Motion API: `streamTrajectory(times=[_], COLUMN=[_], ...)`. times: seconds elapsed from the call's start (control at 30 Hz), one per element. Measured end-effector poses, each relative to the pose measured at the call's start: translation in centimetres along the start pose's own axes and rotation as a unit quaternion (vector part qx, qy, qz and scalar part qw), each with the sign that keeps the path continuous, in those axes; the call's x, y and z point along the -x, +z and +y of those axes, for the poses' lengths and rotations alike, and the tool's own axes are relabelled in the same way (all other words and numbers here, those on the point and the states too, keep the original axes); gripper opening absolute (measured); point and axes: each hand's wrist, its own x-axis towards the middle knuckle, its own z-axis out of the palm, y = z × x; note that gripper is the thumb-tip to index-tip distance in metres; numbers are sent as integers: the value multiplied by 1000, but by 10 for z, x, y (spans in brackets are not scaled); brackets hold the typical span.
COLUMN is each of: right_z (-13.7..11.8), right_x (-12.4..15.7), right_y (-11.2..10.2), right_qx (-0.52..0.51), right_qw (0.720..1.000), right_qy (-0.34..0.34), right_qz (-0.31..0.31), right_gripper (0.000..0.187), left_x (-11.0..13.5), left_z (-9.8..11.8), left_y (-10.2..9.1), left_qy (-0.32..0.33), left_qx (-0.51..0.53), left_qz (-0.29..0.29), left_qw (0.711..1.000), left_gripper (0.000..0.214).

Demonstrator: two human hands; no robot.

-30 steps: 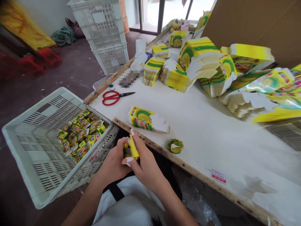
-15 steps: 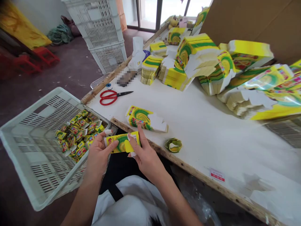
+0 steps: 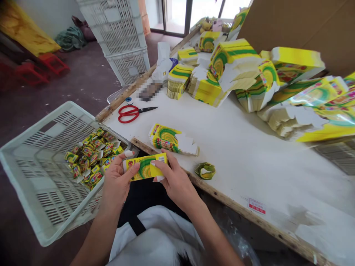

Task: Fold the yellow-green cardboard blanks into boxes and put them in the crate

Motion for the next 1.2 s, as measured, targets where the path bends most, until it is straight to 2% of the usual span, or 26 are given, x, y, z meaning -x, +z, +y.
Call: streamTrajectory(times=[0.1, 0.27, 0.77, 0.83, 1.0, 1.1, 1.2], right_z=[-1, -3, 1, 2, 3, 2, 0], right_x=[1, -1, 1, 2, 3, 4, 4], right_y=[2, -10, -20, -17, -4, 1, 3], right_qx=[6, -3, 1, 1, 1, -25, -87], right_qw=[1000, 998, 994, 995, 1000, 1000, 995], right_qy=[-5, -49, -42, -42, -27, -11, 36], right_qz=[3, -48, -97, -89, -13, -2, 42], right_gripper=[28, 25, 28, 27, 22, 18, 31], left_x=[1, 1, 2, 2, 2, 3, 3], left_z=[2, 4, -2, -2, 0, 0, -2], left_y=[-1, -3, -4, -2, 0, 0, 1], left_qy=[7, 4, -20, -18, 5, 6, -5], left_qx=[4, 3, 10, 10, -4, -10, -1], left_qz=[4, 17, 14, 16, 12, 5, -8], left_qw=[1000, 1000, 1000, 1000, 1000, 1000, 1000], left_gripper=[47, 49, 49, 48, 42, 42, 43])
